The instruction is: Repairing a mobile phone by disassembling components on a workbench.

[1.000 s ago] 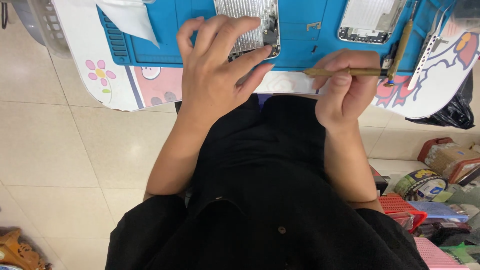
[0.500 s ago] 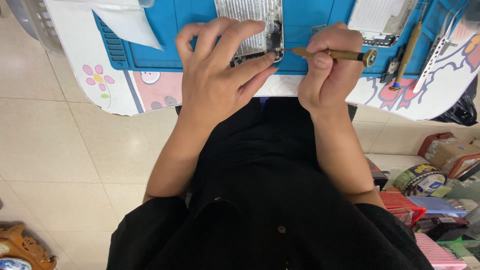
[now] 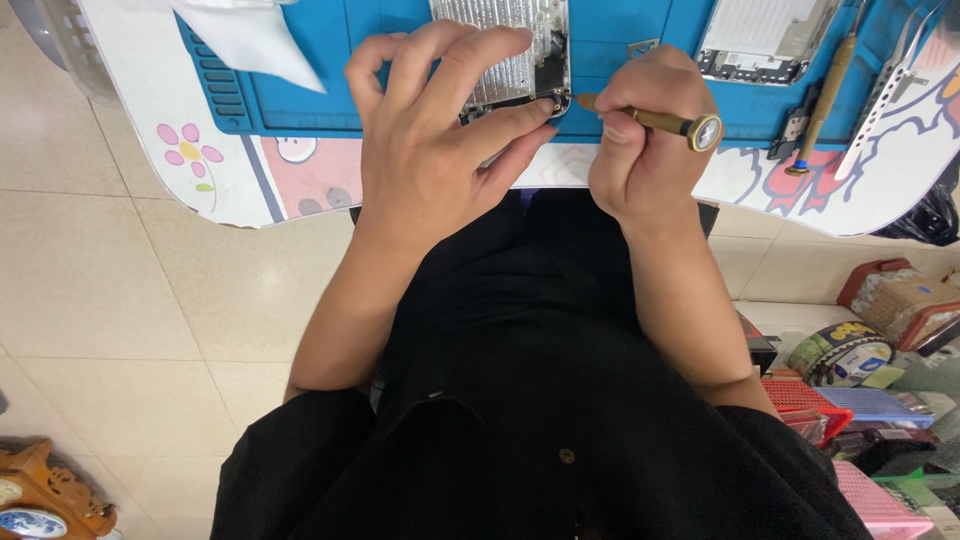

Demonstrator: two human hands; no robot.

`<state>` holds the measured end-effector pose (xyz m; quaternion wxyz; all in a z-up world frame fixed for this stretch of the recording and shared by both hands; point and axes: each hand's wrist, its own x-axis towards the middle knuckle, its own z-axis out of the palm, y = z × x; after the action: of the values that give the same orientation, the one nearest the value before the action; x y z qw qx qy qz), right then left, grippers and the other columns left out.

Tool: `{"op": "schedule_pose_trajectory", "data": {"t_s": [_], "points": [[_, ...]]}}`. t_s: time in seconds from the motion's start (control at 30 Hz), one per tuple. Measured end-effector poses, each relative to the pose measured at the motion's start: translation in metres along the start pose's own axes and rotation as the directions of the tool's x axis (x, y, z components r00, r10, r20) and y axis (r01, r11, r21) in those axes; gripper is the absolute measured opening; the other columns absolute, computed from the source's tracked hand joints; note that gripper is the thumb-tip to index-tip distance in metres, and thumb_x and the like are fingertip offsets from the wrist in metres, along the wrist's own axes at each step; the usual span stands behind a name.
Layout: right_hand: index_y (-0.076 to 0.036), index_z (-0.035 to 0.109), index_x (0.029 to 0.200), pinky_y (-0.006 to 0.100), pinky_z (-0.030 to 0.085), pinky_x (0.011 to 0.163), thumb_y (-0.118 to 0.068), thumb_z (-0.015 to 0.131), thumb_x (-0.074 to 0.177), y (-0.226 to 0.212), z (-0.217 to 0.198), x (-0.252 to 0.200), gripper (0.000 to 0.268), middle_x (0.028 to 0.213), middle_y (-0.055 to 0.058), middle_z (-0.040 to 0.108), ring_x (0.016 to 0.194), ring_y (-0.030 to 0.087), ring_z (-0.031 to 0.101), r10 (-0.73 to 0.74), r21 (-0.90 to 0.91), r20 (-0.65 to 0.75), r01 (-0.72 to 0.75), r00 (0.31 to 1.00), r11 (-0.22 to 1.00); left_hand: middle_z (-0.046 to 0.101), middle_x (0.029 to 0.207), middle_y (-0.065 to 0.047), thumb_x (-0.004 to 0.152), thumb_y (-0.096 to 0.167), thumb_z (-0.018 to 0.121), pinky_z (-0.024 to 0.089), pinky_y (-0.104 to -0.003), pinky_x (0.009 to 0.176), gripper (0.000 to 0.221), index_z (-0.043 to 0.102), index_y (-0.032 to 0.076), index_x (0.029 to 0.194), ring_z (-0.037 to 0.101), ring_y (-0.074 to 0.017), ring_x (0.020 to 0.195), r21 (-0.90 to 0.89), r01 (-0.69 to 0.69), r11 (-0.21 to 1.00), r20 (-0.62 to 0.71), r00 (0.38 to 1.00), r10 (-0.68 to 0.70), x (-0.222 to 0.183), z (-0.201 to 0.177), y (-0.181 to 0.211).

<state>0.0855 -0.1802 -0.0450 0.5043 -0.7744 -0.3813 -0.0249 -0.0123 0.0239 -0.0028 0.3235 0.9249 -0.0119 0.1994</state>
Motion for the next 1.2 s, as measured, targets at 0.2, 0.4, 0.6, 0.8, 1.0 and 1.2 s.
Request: {"op": "schedule_pose_trajectory", "data": {"t_s": [0.2, 0.4, 0.6, 0.8, 1.0, 1.2], "points": [[-0.006, 0.056, 0.106, 0.036, 0.049, 0.072, -0.034, 0.055, 0.117, -0.003, 0.000, 0.004, 0.030, 0.091, 0.007, 0.066, 0.083, 0.026, 0.061, -0.039, -0.097, 0.035, 0.042, 0.999, 0.994, 0.061, 0.136, 0.003, 0.093, 0.029, 0.088, 0.030, -0.048, 0.108, 0.014, 0.083, 0.024, 0.105, 0.052, -0.0243, 0.128, 0.002, 0.007, 1.000, 0.002, 1.000, -0.007, -0.001, 0.001, -0.001], [-0.006, 0.057, 0.105, 0.037, 0.048, 0.073, -0.032, 0.057, 0.116, -0.004, -0.001, 0.004, 0.028, 0.091, 0.008, 0.067, 0.083, 0.028, 0.061, -0.062, -0.123, 0.048, 0.068, 0.997, 0.990, 0.061, 0.136, 0.003, 0.093, 0.028, 0.088, 0.030, -0.048, 0.108, 0.013, 0.083, 0.024, 0.104, 0.053, -0.0240, 0.128, -0.007, 0.005, 1.000, -0.003, 1.000, -0.005, -0.002, 0.003, -0.001], [-0.006, 0.056, 0.107, 0.037, 0.048, 0.074, -0.031, 0.057, 0.117, -0.003, -0.001, 0.003, 0.027, 0.093, 0.008, 0.067, 0.080, 0.027, 0.061, -0.054, -0.131, 0.062, 0.061, 0.997, 0.989, 0.061, 0.136, 0.003, 0.094, 0.027, 0.088, 0.030, -0.048, 0.108, 0.012, 0.083, 0.023, 0.104, 0.053, -0.0238, 0.127, -0.017, 0.005, 1.000, -0.007, 1.000, -0.005, -0.002, 0.002, -0.002], [-0.006, 0.056, 0.108, 0.037, 0.049, 0.076, -0.025, 0.060, 0.117, -0.007, -0.003, 0.007, 0.021, 0.094, 0.009, 0.067, 0.081, 0.027, 0.062, -0.048, -0.100, 0.086, 0.056, 0.995, 0.993, 0.061, 0.137, 0.002, 0.093, 0.029, 0.089, 0.029, -0.047, 0.108, 0.015, 0.083, 0.022, 0.105, 0.052, -0.0238, 0.129, -0.016, -0.008, 1.000, -0.004, 1.000, 0.008, -0.003, 0.003, -0.003], [-0.009, 0.063, 0.112, 0.040, 0.048, 0.081, -0.018, 0.072, 0.111, -0.037, -0.011, 0.028, 0.013, 0.101, 0.010, 0.061, 0.088, 0.033, 0.060, -0.042, -0.156, 0.121, 0.061, 0.992, 0.986, 0.061, 0.138, 0.002, 0.093, 0.028, 0.089, 0.029, -0.047, 0.108, 0.015, 0.083, 0.022, 0.104, 0.051, -0.0239, 0.129, -0.016, -0.014, 1.000, -0.012, 1.000, 0.014, -0.004, 0.003, -0.004], [-0.010, 0.070, 0.116, 0.034, 0.044, 0.065, -0.005, 0.085, 0.100, -0.077, -0.026, 0.059, 0.023, 0.093, 0.012, 0.056, 0.080, 0.027, 0.057, 0.019, -0.231, 0.291, 0.051, 0.957, 0.972, 0.061, 0.137, 0.002, 0.092, 0.025, 0.089, 0.029, -0.048, 0.109, 0.012, 0.082, 0.020, 0.101, 0.051, -0.0237, 0.130, -0.038, 0.009, 0.999, -0.011, 1.000, -0.009, -0.002, 0.000, -0.001]]}}
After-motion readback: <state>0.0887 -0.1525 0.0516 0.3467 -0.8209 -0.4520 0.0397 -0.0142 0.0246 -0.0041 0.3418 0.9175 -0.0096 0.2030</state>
